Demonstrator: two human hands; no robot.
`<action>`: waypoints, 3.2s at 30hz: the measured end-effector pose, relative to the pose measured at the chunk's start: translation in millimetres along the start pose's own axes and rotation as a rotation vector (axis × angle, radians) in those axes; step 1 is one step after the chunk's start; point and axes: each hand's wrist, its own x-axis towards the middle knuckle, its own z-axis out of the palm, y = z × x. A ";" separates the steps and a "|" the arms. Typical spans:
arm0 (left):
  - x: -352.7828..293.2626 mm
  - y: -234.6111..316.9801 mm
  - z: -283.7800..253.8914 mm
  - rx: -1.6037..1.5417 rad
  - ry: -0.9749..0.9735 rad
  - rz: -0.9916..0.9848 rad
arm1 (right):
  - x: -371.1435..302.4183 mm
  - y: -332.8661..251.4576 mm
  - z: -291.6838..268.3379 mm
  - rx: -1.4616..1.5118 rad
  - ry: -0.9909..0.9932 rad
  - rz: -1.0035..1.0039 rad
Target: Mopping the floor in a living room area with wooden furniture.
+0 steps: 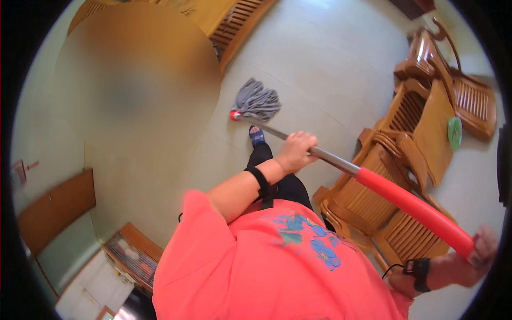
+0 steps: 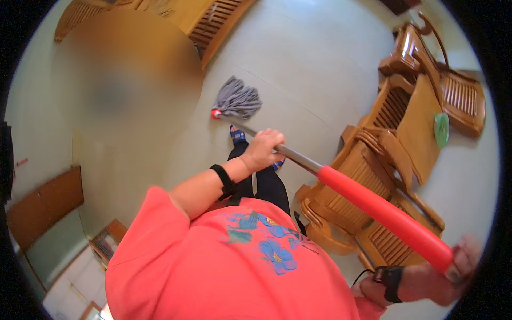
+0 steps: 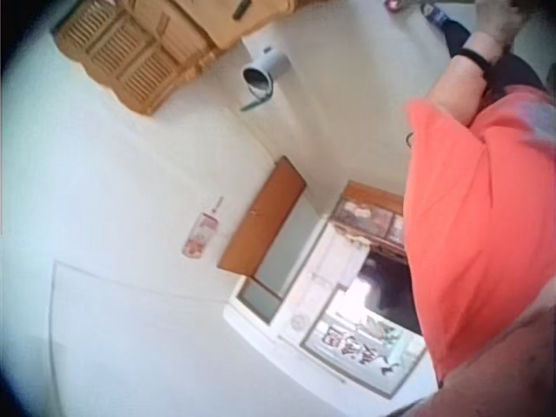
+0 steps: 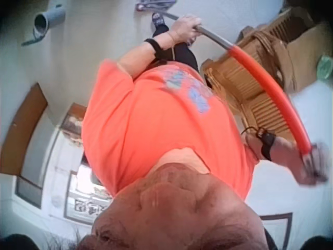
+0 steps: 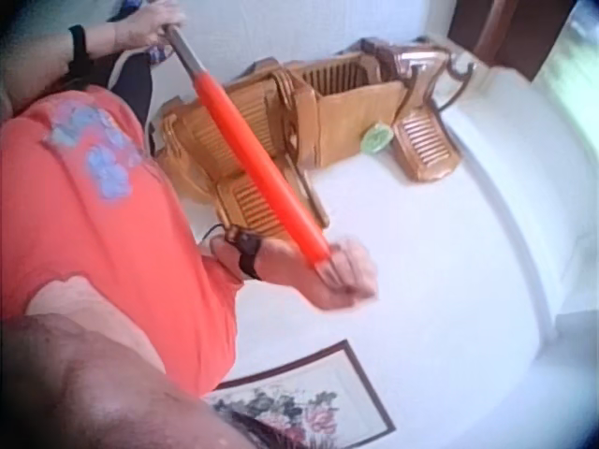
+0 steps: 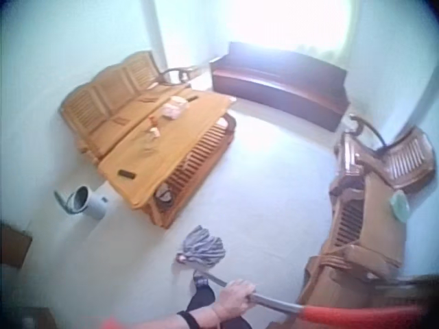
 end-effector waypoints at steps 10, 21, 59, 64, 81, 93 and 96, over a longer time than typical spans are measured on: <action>-267.6 -205.7 -114.9 0.408 0.036 -0.772 | -153.3 -114.7 247.1 0.679 -1.174 0.683; -235.9 -164.5 -221.6 0.460 -0.277 -0.689 | -143.4 -110.9 267.6 1.143 -0.973 0.948; 295.1 46.3 169.1 0.291 -0.510 0.198 | -83.9 30.4 22.3 0.646 -0.241 0.581; 392.1 17.3 176.3 0.354 -0.534 0.237 | -41.6 67.2 95.3 0.572 -0.258 0.577; 334.6 65.1 207.9 0.226 -0.854 0.517 | -85.2 -54.4 123.6 0.200 0.322 0.916; 43.5 90.5 87.3 0.384 -1.662 1.173 | -208.0 -369.6 95.3 -0.208 1.162 1.118; -49.0 99.1 45.8 0.268 -1.817 1.349 | -211.1 -462.4 90.3 -0.359 1.233 1.072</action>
